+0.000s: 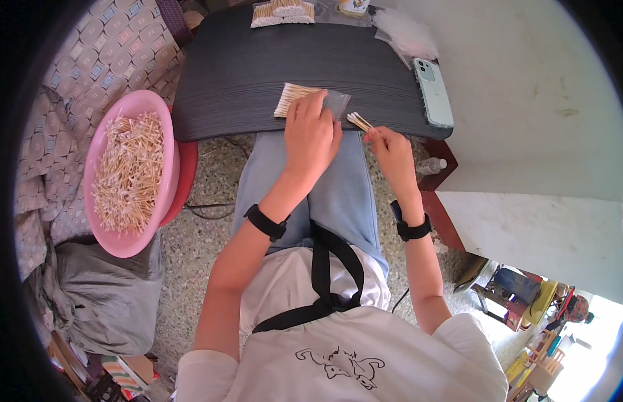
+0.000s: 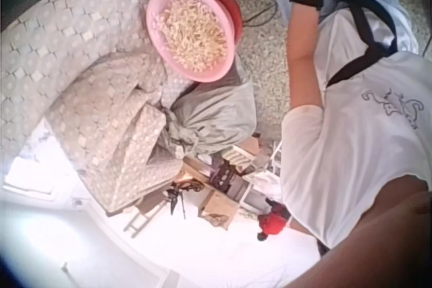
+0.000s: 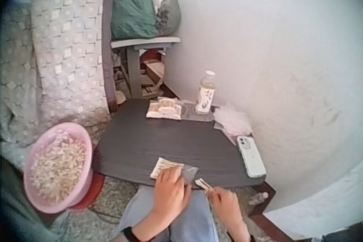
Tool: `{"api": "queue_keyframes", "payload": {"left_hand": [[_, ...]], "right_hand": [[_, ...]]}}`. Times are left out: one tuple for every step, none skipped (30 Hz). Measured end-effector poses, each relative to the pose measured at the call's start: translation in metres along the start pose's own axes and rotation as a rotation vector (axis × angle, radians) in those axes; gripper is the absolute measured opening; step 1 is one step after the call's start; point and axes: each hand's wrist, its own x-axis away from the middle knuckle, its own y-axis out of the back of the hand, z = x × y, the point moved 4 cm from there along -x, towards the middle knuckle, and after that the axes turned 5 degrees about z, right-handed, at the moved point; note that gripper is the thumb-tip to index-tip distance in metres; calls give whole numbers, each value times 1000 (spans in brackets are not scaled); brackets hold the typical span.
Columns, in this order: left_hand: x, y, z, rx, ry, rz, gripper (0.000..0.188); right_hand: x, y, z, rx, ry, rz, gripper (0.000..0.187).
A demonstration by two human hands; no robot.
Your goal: The person gathers cotton swabs from a table and a pink bowl, aligns them into a bundle, and slides them into a plastic bag. After adjusting the bundle and sealing the bag, they set it aside and begin organizing more swabs on the table.
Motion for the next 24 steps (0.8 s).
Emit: {"api": "queue_keyframes", "payload": {"left_hand": [[0, -1, 0, 12, -22, -5, 11], [0, -1, 0, 12, -22, -4, 11], [1, -1, 2, 55, 0, -7, 10], [1, -2, 4, 99, 20, -11, 9], [1, -2, 5, 99, 20, -11, 9], [1, -1, 7, 140, 17, -39, 10], [2, 0, 9, 181, 15, -66, 10], [3, 1, 10, 182, 15, -64, 10], [3, 1, 11, 224, 22, -63, 11], [3, 1, 11, 266, 28, -62, 11], [3, 1, 11, 267, 27, -61, 11], [3, 1, 11, 262, 22, -54, 11], [3, 1, 11, 255, 20, -49, 11], [4, 2, 12, 253, 21, -50, 11], [4, 1, 12, 263, 40, -35, 10], [5, 0, 14, 273, 59, -21, 10], [5, -1, 14, 272, 61, -23, 10], [5, -1, 15, 264, 54, -42, 10], [5, -1, 14, 258, 46, -59, 9], [5, -1, 13, 260, 46, -59, 9], [5, -2, 13, 281, 47, -51, 9], [6, -3, 14, 301, 48, -43, 10], [6, -4, 14, 301, 49, -43, 10], [8, -4, 15, 289, 50, -49, 8]], "right_hand": [[0, 0, 0, 0, -22, 13, 24], [0, 0, -1, 0, -44, 25, 24], [1, 0, -1, 0, -44, 26, 24], [1, 0, -2, -22, -37, 30, 24], [1, 0, -2, -45, -29, 34, 25], [0, 0, -1, -44, -30, 34, 25], [0, -1, 1, -126, -49, 44, 25], [0, -3, 2, -209, -68, 54, 26], [-2, -5, 1, -209, -70, 54, 26], [-4, -10, -1, -287, -63, 83, 27], [-6, -13, -2, -366, -56, 112, 27], [-5, -14, -3, -365, -57, 111, 27], [-6, -16, -1, -333, -70, 121, 28], [-6, -18, 0, -300, -83, 130, 28], [-5, -17, 2, -299, -81, 132, 28], [-4, -16, 5, -260, -87, 128, 29], [-3, -15, 6, -221, -93, 123, 29], [-4, -15, 5, -220, -92, 125, 29], [-4, -16, 3, -233, -102, 136, 30], [-5, -16, 1, -245, -112, 147, 30], [-5, -16, 0, -243, -113, 146, 30], [-6, -16, 3, -238, -98, 158, 30], [-7, -17, 6, -233, -84, 171, 30], [-8, -17, 9, -232, -84, 171, 30]]}}
